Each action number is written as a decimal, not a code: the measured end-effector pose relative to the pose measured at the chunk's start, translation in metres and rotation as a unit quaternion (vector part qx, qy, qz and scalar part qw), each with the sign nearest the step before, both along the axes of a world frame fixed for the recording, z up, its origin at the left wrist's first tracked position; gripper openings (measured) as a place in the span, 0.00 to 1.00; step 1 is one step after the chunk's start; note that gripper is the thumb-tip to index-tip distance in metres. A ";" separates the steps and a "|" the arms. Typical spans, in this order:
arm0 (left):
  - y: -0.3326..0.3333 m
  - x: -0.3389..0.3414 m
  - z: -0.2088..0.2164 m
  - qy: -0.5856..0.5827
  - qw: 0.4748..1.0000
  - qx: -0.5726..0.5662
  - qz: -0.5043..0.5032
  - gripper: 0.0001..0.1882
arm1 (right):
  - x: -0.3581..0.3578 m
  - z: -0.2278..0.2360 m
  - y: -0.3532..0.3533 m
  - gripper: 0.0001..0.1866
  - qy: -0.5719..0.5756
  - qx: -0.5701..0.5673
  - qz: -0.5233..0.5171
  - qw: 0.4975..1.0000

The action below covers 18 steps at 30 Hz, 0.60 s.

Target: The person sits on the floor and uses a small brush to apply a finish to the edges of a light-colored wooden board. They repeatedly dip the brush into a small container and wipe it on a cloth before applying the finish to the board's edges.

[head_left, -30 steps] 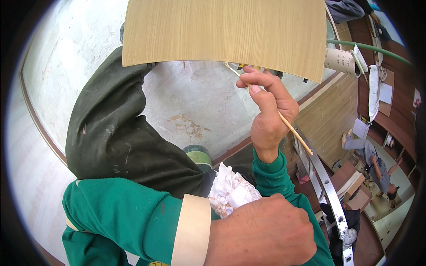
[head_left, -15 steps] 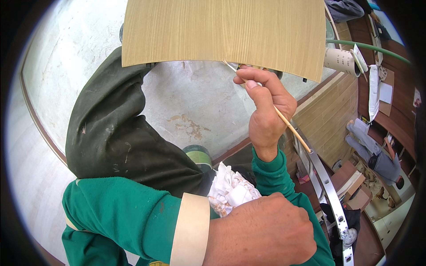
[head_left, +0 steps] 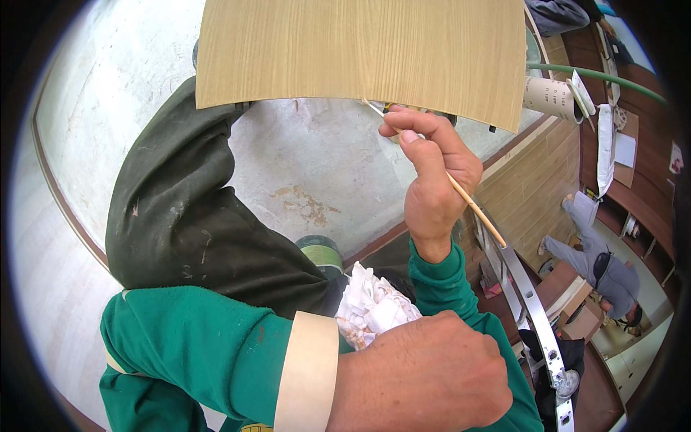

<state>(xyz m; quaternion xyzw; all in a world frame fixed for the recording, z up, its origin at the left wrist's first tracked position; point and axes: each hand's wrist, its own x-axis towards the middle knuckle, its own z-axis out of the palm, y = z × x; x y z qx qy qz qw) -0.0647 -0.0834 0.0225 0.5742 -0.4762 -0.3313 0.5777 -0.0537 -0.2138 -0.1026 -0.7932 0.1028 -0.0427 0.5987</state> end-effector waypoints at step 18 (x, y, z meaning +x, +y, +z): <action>-0.003 -0.005 -0.001 0.005 1.000 -0.001 0.006 0.10 | -0.001 -0.001 0.000 0.07 -0.009 -0.001 -0.016 1.000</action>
